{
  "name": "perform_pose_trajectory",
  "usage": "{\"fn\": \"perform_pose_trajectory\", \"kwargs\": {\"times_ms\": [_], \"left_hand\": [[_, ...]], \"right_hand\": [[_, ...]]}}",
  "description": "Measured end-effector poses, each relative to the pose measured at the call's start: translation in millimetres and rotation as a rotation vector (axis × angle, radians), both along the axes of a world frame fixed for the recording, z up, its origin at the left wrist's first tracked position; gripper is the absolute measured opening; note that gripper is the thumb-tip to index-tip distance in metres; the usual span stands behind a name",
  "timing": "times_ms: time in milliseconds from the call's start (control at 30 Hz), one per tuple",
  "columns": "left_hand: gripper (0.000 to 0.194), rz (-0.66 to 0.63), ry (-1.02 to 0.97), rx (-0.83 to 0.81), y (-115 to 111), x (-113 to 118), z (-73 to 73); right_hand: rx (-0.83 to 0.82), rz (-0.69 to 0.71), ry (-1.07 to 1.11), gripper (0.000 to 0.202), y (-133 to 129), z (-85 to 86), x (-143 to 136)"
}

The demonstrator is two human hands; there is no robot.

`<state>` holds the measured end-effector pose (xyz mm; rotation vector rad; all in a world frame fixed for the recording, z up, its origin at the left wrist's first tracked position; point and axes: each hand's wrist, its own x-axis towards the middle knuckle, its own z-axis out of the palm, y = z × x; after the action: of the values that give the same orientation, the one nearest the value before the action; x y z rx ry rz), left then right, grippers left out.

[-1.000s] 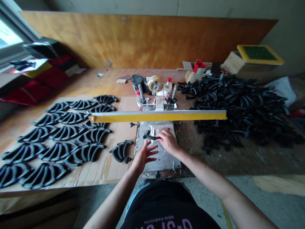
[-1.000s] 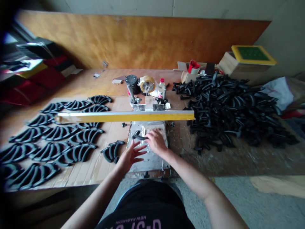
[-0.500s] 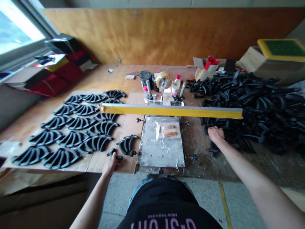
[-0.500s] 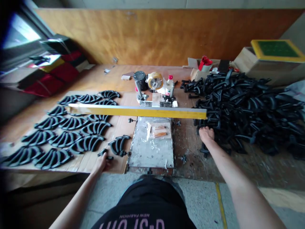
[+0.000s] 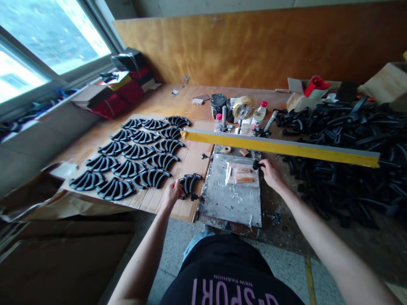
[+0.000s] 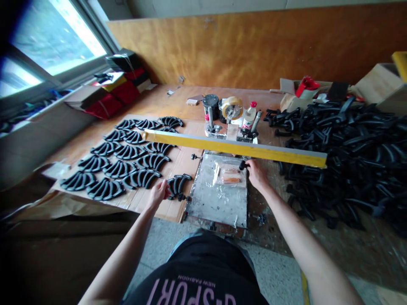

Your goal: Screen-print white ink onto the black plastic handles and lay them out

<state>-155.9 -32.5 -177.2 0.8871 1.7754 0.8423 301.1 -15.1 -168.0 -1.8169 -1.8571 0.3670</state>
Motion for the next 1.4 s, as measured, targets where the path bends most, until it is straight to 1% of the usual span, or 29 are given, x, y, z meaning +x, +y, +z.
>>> {"fn": "perform_pose_trajectory", "kwargs": {"times_ms": [67,100,167,200,267,333,433,533,567,633,733,800,833,900,967,1000,1100,1200,1267,1400], "left_hand": [[0.039,-0.056,-0.003,0.09,15,18,17.1],[0.041,-0.093,-0.004,0.138,21,27,26.8],[0.044,-0.163,-0.037,0.228,30,43,46.6],[0.046,-0.188,-0.058,0.26,33,50,55.7],[0.047,-0.219,-0.093,0.288,36,61,70.2],[0.048,-0.241,-0.116,0.29,37,69,78.2],[0.048,-0.252,-0.15,0.279,36,75,81.0],[0.047,-0.249,-0.178,0.284,34,75,81.9],[0.047,-0.248,-0.181,0.291,33,74,83.1],[0.045,-0.245,-0.187,0.307,31,74,87.0],[0.042,-0.239,-0.208,0.329,29,76,93.7],[0.042,-0.237,-0.225,0.341,28,79,96.6],[0.042,-0.239,-0.232,0.344,28,81,97.3],[0.042,-0.249,-0.249,0.338,27,86,97.4],[0.042,-0.26,-0.264,0.321,26,90,96.6],[0.042,-0.263,-0.267,0.314,25,92,96.1],[0.043,-0.269,-0.264,0.308,23,95,94.9],[0.043,-0.278,-0.261,0.31,21,95,93.4],[0.042,-0.28,-0.258,0.311,20,94,92.5],[0.042,-0.275,-0.261,0.319,20,96,94.6]], "right_hand": [[-0.007,0.071,0.126,0.021,8,10.6,-35],[-0.058,0.105,0.192,0.018,10,14.9,-47],[-0.221,0.131,0.297,0.014,13,21.0,-61],[-0.31,0.114,0.321,0.014,14,23.0,-64],[-0.458,0.02,0.297,0.014,15,25.5,-68],[-0.538,-0.082,0.217,0.013,16,27.3,-70],[-0.568,-0.171,0.144,0.017,16,30.4,-73],[-0.551,-0.176,0.188,0.033,9,31.8,-72],[-0.517,-0.152,0.196,0.035,6,31.3,-70],[-0.383,-0.068,0.164,0.033,-3,28.3,-65],[-0.17,0.125,0.112,0.031,-15,20.3,-59],[-0.115,0.216,0.113,0.026,-20,14.7,-57],[-0.106,0.234,0.123,0.02,-22,12.4,-58],[-0.105,0.223,0.156,0.01,-21,9.3,-59],[-0.123,0.182,0.172,0.007,-17,8.2,-61],[-0.131,0.158,0.147,0.008,-15,8.1,-62],[-0.089,0.099,-0.051,0.015,-10,9.1,-65],[0.005,0.096,-0.218,0.019,-12,11.0,-67],[0.049,0.136,-0.251,0.023,-15,12.1,-69],[0.097,0.296,-0.265,0.046,-19,9.1,-74]]}}
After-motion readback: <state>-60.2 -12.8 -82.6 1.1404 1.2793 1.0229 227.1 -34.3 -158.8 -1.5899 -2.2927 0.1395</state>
